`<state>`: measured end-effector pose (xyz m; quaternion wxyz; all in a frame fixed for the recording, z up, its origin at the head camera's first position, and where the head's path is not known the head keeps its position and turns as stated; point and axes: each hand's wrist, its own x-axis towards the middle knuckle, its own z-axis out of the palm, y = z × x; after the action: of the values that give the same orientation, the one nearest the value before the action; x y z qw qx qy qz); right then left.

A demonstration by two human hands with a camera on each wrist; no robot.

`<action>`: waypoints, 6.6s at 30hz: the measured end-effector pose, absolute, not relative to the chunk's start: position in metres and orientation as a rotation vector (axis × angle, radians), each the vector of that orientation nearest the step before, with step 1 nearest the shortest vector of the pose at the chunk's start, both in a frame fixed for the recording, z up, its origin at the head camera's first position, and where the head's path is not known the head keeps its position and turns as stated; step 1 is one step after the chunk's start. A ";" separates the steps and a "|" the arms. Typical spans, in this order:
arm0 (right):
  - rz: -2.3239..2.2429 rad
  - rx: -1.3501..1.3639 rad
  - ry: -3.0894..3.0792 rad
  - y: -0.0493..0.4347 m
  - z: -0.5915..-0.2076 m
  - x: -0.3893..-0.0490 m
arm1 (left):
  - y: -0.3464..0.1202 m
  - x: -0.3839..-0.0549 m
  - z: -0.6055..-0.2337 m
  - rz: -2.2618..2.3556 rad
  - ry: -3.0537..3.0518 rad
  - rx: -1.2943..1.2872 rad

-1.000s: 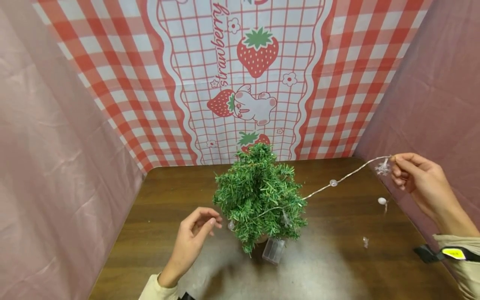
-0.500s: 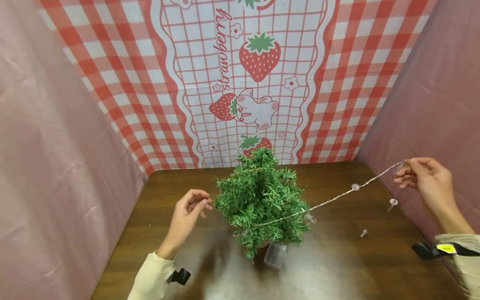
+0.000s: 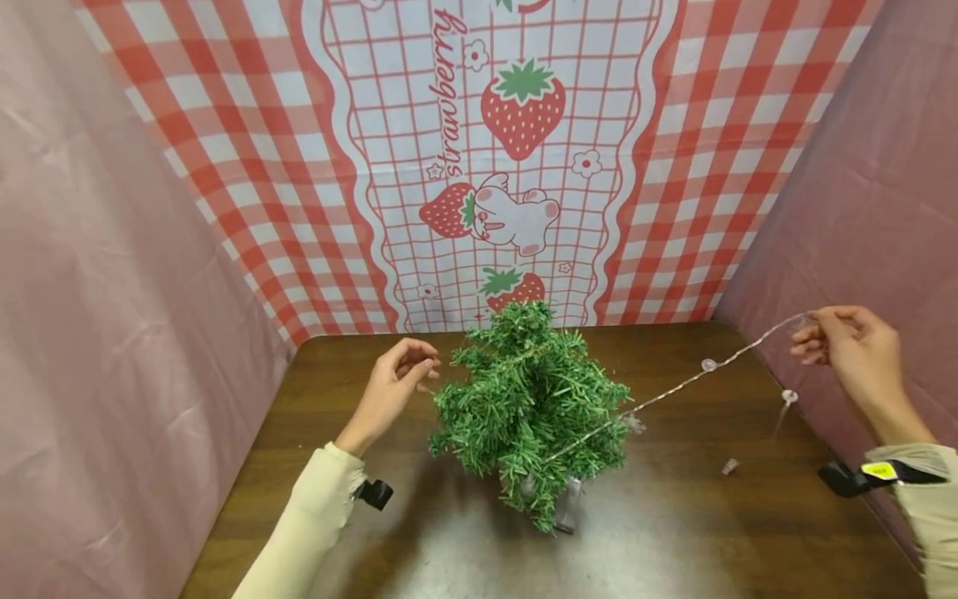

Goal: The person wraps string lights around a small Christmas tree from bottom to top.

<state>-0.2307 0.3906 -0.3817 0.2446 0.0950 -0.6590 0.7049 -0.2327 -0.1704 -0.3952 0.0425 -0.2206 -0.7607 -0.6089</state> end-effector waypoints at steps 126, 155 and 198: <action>1.503 0.455 -2.563 0.225 -0.283 -0.212 | -0.131 -0.301 -0.355 -1.286 -2.563 -0.892; 1.040 0.302 -2.321 0.266 -0.282 -0.205 | -0.154 -0.280 -0.345 -1.945 -2.317 -0.792; 1.757 0.764 -1.569 0.219 -0.240 -0.138 | -0.138 -0.250 -0.336 -1.330 -2.031 -0.658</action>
<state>-0.1376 0.2186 -0.2401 0.3264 0.2915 -0.5990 0.6706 -0.2496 -0.1381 -0.3358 0.3078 -0.2490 -0.7682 -0.5031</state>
